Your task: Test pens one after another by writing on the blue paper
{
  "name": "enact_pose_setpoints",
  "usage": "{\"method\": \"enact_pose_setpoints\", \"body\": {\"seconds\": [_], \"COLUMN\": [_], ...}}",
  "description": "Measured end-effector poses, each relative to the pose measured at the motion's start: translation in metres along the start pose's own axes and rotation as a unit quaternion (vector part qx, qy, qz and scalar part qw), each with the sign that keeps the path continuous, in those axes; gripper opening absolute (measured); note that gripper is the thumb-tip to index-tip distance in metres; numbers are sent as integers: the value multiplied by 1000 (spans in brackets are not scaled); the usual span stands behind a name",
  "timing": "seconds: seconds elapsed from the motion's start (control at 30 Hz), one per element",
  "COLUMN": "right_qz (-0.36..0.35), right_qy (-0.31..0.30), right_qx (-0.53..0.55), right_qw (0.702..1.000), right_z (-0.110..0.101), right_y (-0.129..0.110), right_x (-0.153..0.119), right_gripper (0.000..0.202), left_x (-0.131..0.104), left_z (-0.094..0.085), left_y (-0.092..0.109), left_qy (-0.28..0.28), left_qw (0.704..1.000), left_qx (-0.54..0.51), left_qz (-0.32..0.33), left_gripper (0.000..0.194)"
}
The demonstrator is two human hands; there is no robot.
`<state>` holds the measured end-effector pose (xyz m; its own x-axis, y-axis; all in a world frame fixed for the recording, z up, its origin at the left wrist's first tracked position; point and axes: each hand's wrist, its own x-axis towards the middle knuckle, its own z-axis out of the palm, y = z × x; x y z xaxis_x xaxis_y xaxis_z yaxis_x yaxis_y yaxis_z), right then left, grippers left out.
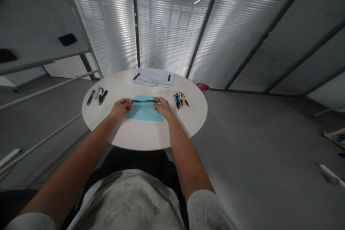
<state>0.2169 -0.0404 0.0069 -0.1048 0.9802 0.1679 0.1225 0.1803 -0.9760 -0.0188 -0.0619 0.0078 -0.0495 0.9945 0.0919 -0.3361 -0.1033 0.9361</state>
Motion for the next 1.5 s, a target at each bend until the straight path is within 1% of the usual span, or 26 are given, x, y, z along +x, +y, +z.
{"method": "enact_pose_setpoints", "body": {"seconds": [0.1, 0.23, 0.33, 0.47, 0.53, 0.7, 0.9, 1.03, 1.17, 1.23, 1.37, 1.5], "right_qz": [4, -12, -18, -17, -14, -14, 6, -7, -27, -32, -23, 0], "right_qy": [-4, -2, -13, -43, -48, -34, -26, -37, -33, -35, -42, -41], "right_qx": [-17, -15, -14, 5, 3, -28, -63, -70, -62, -59, -43, -40], "right_qw": [1000, 1000, 1000, 999, 999, 999, 998, 997, 997, 997, 998, 998], "right_z": [0, 0, 0, 0, 0, 0, 0, 1, 2, 2, 3, 3], "right_y": [-2, -1, 0, 1, 1, 5, 7, 7, 5, 3, 1, 2], "right_x": [-1, -2, -2, -2, -1, 1, 2, 0, -1, -2, -2, 0], "right_gripper": [30, 26, 28, 36, 36, 30, 33, 30, 27, 28, 40, 41], "left_x": [0, 1, 1, 1, 1, 1, 0, 0, 1, 1, 2, 2], "left_z": [0, -1, -1, -1, -1, 0, 0, 0, 0, -1, -2, -2], "left_y": [0, -1, -2, -2, -2, -1, 0, 1, -1, -2, -3, -3], "left_qy": [2, 0, -2, 1, 2, 4, 3, 6, 3, 2, 1, 2], "left_qw": [1000, 1000, 1000, 1000, 1000, 1000, 1000, 1000, 1000, 1000, 1000, 1000], "left_qx": [-3, -4, -2, -2, -3, -1, -1, 2, 7, 9, 6, 3], "left_qz": [-2, -4, 1, 2, -1, -3, -4, -7, -7, -5, -3, -2], "left_gripper": [29, 27, 26, 26, 27, 29, 31, 31, 30, 28, 26, 26]}}
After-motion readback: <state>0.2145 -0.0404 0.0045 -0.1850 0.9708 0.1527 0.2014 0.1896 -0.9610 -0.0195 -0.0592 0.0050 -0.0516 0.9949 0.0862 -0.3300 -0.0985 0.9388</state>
